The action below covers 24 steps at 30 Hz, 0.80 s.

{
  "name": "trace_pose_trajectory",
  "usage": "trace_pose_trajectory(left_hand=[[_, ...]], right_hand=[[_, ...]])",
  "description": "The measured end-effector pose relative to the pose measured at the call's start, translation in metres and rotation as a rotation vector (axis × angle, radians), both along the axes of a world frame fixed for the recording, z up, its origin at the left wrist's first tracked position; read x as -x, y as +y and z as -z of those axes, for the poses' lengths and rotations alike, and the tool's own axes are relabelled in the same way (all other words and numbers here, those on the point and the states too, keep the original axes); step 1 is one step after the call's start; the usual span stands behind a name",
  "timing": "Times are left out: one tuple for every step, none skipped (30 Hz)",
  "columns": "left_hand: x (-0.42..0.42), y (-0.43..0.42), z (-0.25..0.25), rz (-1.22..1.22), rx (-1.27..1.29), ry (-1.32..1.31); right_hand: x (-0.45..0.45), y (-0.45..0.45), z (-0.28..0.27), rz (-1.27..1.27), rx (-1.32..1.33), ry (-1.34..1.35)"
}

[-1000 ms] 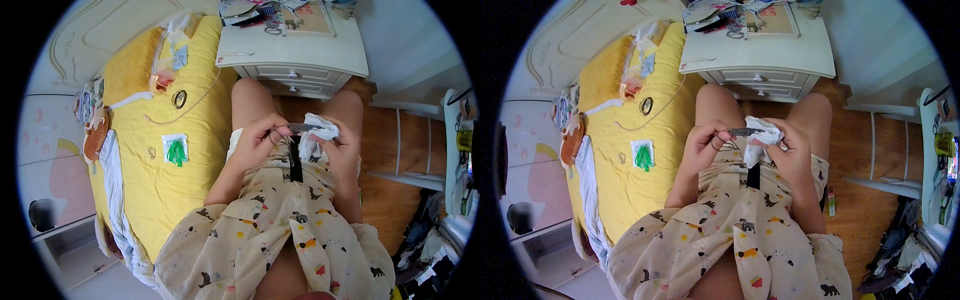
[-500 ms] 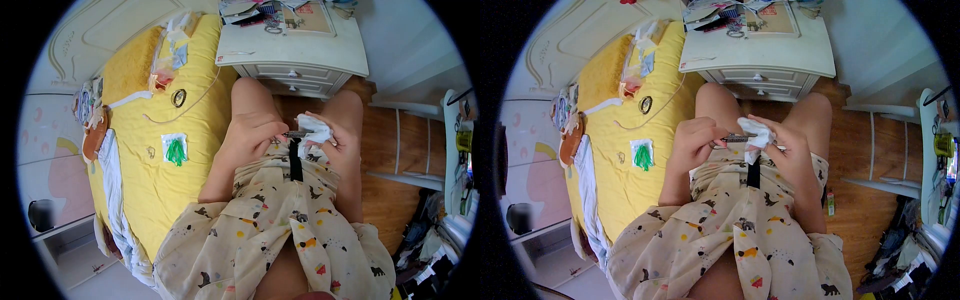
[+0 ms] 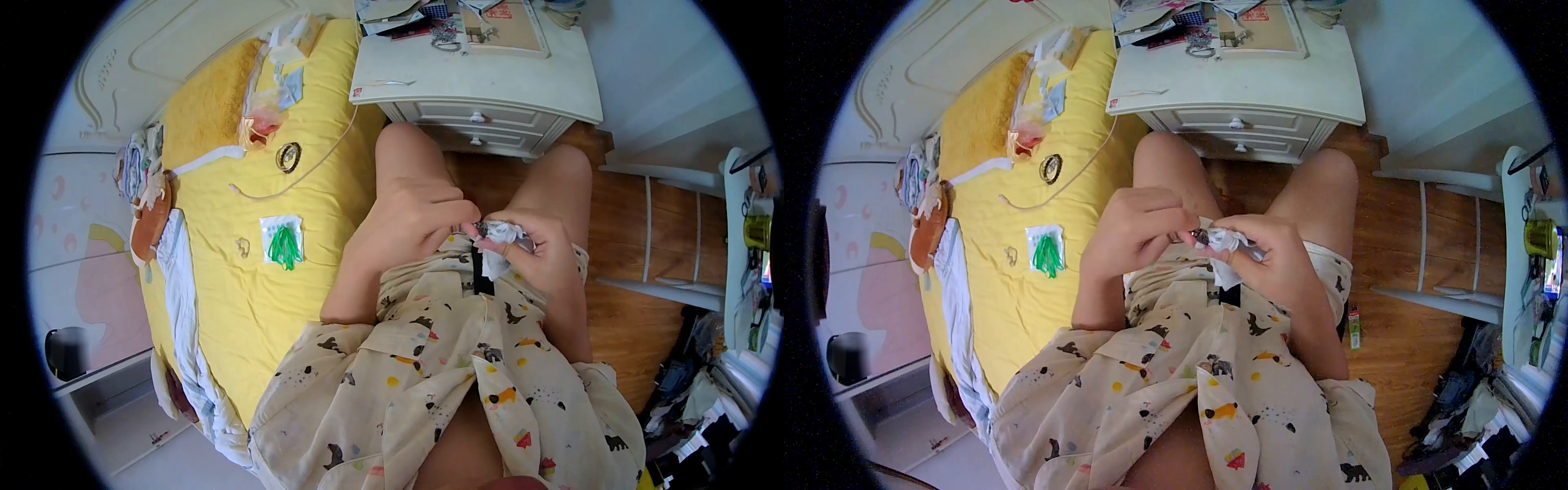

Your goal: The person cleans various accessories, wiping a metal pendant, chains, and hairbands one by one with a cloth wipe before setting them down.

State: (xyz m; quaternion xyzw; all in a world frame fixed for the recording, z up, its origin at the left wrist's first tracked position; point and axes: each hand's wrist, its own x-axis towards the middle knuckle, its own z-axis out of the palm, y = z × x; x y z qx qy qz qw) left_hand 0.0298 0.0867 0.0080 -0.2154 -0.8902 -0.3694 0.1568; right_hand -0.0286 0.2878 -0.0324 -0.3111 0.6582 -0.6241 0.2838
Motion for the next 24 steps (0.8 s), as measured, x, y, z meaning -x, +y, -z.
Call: trace_pose_trajectory(left_hand=[[0.000,-0.001,0.001,0.020,-0.012,-0.011],[0.000,-0.003,0.001,0.033,-0.015,-0.008],[-0.001,-0.005,-0.001,0.046,-0.017,-0.005],[-0.002,-0.007,-0.002,0.060,-0.020,-0.002],[-0.003,-0.008,-0.002,0.068,-0.023,-0.014],[-0.005,-0.010,-0.002,0.076,-0.025,-0.027],[-0.006,-0.011,-0.001,0.083,-0.027,-0.039],[-0.008,-0.013,-0.001,0.082,-0.021,-0.046],[-0.009,-0.015,-0.001,0.082,-0.015,-0.052],[-0.010,-0.016,0.001,0.081,-0.008,-0.058],[-0.011,-0.017,0.004,0.076,-0.018,-0.065],[-0.012,-0.019,0.009,0.071,-0.028,-0.073],[-0.012,-0.020,0.012,0.067,-0.039,-0.080],[-0.013,-0.020,0.011,0.069,-0.036,-0.084],[-0.014,-0.021,0.010,0.070,-0.034,-0.089],[-0.014,-0.022,0.009,0.072,-0.032,-0.094],[-0.014,-0.022,0.007,0.077,-0.035,-0.095],[-0.014,-0.022,0.006,0.082,-0.036,-0.095],[-0.015,-0.022,0.005,0.086,-0.038,-0.096],[-0.014,-0.023,0.004,0.091,-0.045,-0.092],[-0.014,-0.025,0.004,0.096,-0.052,-0.087],[-0.013,-0.026,0.003,0.102,-0.059,-0.082],[-0.015,-0.028,0.000,0.071,-0.096,-0.108],[-0.019,-0.032,-0.007,0.040,-0.132,-0.136]], right_hand=[[0.000,0.000,0.002,-0.003,0.025,-0.022],[0.000,0.000,0.002,-0.028,0.035,-0.043],[0.000,-0.001,0.001,-0.053,0.045,-0.064],[0.001,-0.002,0.000,-0.078,0.056,-0.086],[0.002,-0.003,-0.003,-0.108,0.028,-0.119],[0.003,-0.004,-0.009,-0.139,0.001,-0.151],[0.004,-0.004,-0.011,-0.170,-0.026,-0.184],[0.004,-0.006,-0.012,-0.183,-0.037,-0.196],[0.005,-0.007,-0.012,-0.196,-0.048,-0.207],[0.006,-0.008,-0.012,-0.208,-0.059,-0.218],[0.007,-0.009,-0.012,-0.215,-0.061,-0.214],[0.008,-0.009,-0.012,-0.222,-0.063,-0.209],[0.008,-0.009,-0.012,-0.228,-0.065,-0.205],[0.008,-0.009,-0.013,-0.224,-0.066,-0.210],[0.007,-0.008,-0.013,-0.220,-0.067,-0.216],[0.007,-0.007,-0.013,-0.216,-0.069,-0.223],[0.007,-0.005,-0.013,-0.213,-0.084,-0.209],[0.007,-0.002,-0.012,-0.212,-0.099,-0.196],[0.008,0.000,-0.011,-0.212,-0.114,-0.182],[0.008,0.001,-0.012,-0.192,-0.131,-0.193],[0.008,0.003,-0.014,-0.172,-0.148,-0.204],[0.008,0.005,-0.016,-0.150,-0.164,-0.214],[0.010,0.007,-0.015,-0.115,-0.133,-0.273],[0.012,0.011,-0.013,-0.079,-0.101,-0.334]])
